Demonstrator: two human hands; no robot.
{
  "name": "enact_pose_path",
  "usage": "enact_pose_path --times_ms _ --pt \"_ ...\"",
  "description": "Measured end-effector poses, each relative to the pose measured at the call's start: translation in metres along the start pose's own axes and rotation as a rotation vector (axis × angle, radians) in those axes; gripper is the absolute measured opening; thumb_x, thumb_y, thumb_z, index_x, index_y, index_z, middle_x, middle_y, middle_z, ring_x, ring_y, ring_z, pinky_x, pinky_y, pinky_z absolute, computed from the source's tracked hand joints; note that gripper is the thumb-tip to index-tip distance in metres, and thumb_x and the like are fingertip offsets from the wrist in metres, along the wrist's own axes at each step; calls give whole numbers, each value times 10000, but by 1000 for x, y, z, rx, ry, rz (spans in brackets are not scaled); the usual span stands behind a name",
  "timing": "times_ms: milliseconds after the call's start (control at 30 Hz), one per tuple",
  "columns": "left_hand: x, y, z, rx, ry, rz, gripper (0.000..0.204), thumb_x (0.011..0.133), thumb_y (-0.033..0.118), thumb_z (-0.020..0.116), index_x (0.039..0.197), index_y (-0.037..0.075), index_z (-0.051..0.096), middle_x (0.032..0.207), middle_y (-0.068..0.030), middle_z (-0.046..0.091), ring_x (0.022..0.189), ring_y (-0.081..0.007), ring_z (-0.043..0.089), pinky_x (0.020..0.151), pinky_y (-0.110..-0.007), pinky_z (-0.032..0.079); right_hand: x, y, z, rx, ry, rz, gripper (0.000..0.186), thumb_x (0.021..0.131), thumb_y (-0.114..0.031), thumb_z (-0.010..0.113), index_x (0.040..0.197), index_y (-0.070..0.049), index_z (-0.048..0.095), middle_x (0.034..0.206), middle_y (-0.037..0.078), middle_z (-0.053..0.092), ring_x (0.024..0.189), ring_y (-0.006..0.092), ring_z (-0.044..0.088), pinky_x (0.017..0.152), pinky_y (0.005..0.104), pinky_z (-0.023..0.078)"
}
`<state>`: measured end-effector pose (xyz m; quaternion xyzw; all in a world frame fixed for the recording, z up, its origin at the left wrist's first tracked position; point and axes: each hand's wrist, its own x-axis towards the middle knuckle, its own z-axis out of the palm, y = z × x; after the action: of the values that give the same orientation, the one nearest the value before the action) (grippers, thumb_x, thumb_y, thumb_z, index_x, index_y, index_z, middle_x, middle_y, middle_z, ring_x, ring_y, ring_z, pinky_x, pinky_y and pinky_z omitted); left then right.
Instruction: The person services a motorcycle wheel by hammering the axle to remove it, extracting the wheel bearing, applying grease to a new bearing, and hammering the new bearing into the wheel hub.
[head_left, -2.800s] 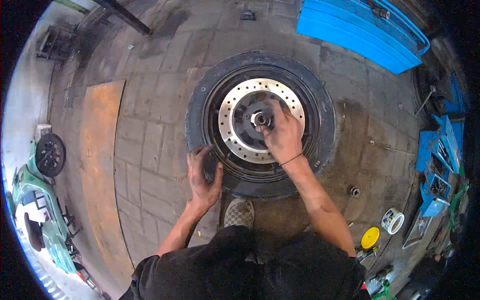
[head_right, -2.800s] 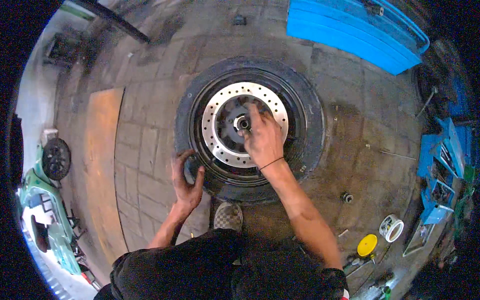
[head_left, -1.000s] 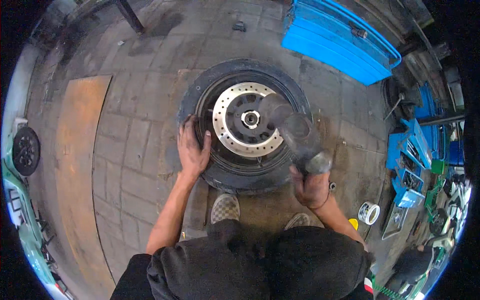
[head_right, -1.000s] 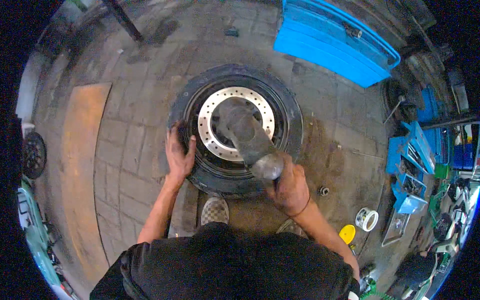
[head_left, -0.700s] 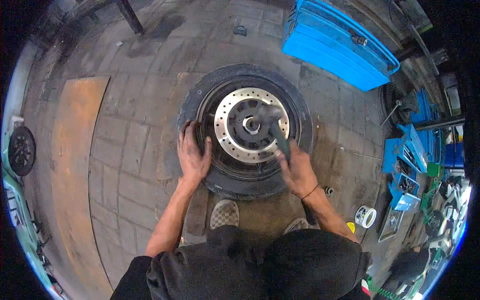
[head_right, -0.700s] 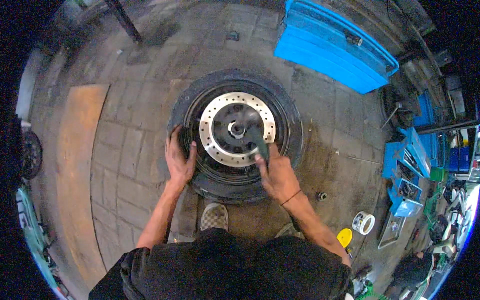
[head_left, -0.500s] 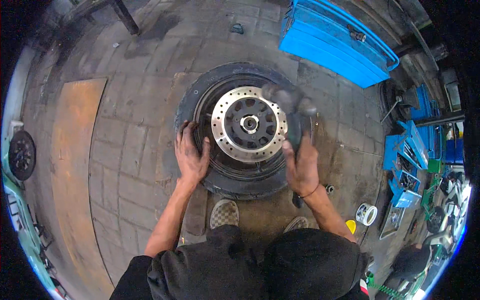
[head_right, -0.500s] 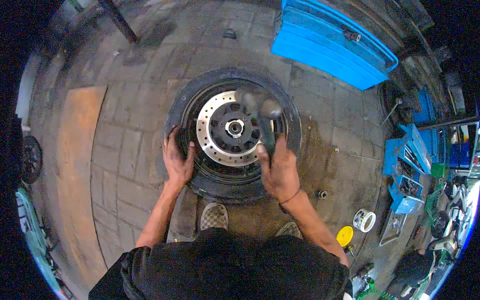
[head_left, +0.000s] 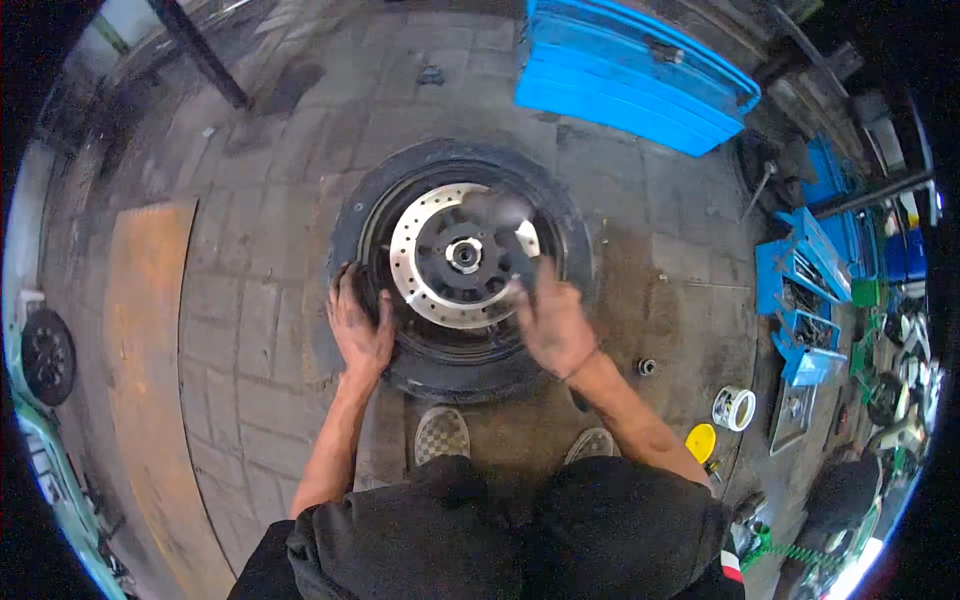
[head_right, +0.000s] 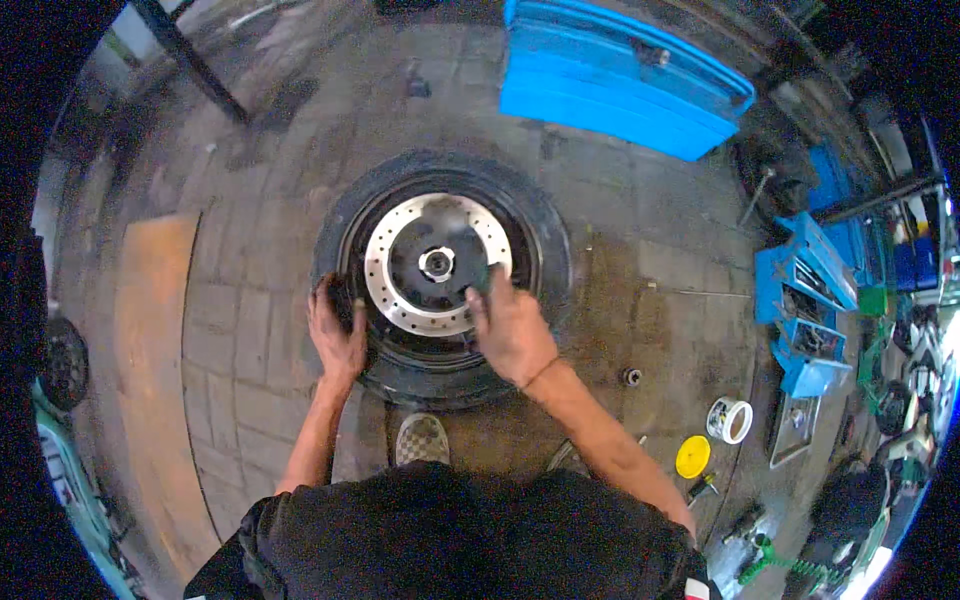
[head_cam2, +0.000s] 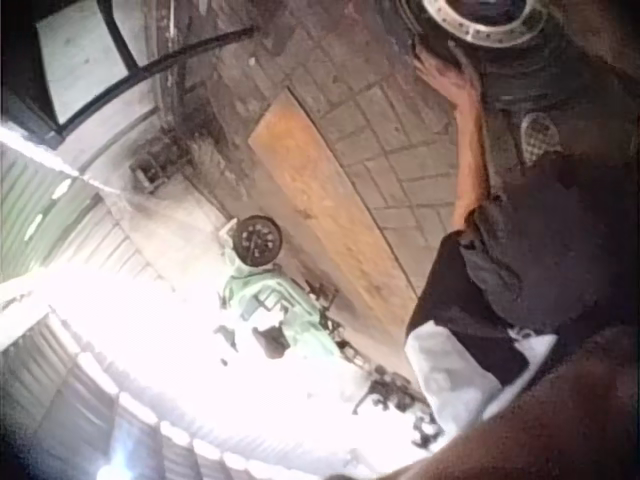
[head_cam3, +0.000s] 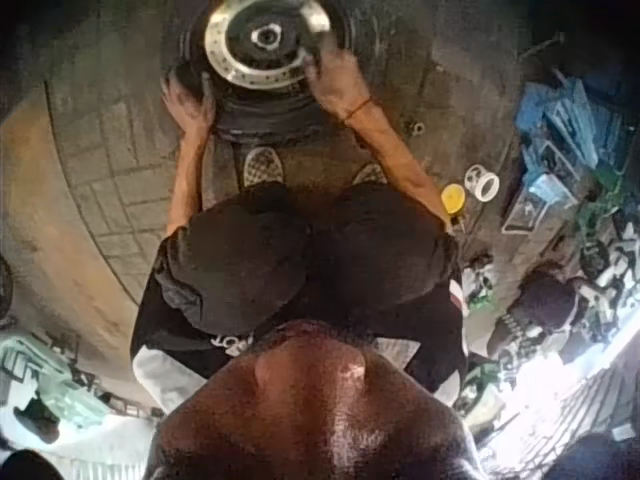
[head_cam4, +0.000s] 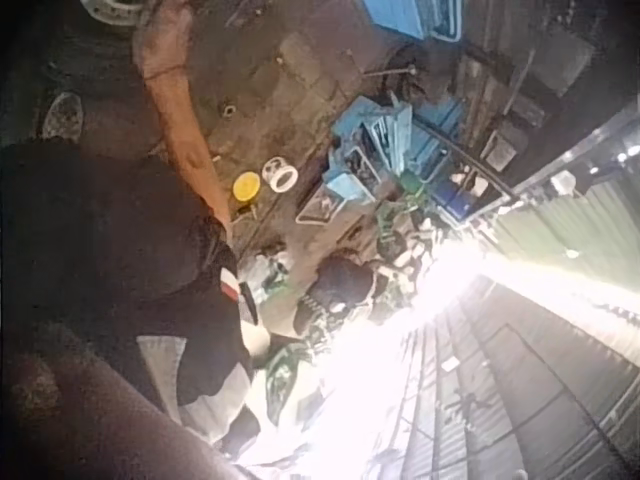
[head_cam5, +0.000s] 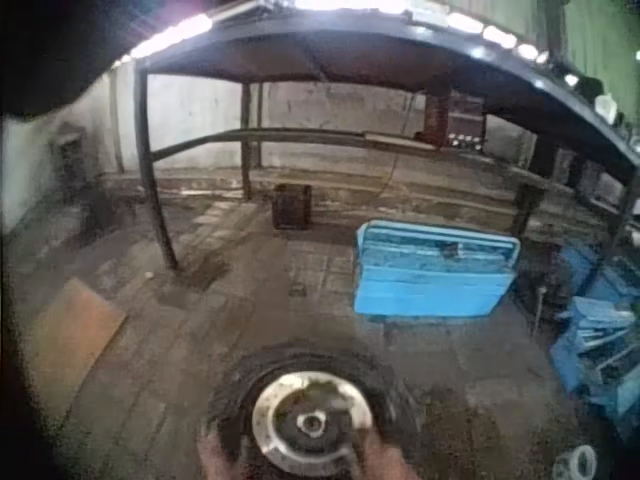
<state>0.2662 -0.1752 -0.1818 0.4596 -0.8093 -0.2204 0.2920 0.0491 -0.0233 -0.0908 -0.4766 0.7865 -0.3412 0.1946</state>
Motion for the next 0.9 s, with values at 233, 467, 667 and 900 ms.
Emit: enact_pose_path --times_ms 233,467,667,900 --pt "-8 18 16 -180 -19 -9 604 977 318 613 1414 -46 409 1415 -244 477 1315 -377 440 1121 -479 316 -40 39 -12 -3 -171 59 444 1002 -244 526 1256 108 433 691 269 631 662 467 645 612 510 538" --pt "-79 63 21 -237 -109 448 558 949 269 646 1357 -50 440 1266 -234 511 1183 -412 493 1046 -501 367 -211 93 -135 -381 -67 501 648 856 -311 699 1359 7 443 803 238 654 815 440 648 709 540 514" --pt "-102 120 50 -574 -563 644 540 904 172 658 1350 -50 448 1206 -229 536 1128 -415 525 1006 -500 391 -421 119 -129 -55 607 970 618 701 -97 801 1274 -60 575 910 198 717 876 265 721 790 373 546" --pt "-54 226 69 -278 -737 834 565 870 63 646 1374 -77 431 1260 -283 529 1148 -440 535 1028 -474 391 -545 191 -116 -281 1115 1237 577 681 -120 794 1221 -127 592 769 191 687 720 408 667 673 465 529"
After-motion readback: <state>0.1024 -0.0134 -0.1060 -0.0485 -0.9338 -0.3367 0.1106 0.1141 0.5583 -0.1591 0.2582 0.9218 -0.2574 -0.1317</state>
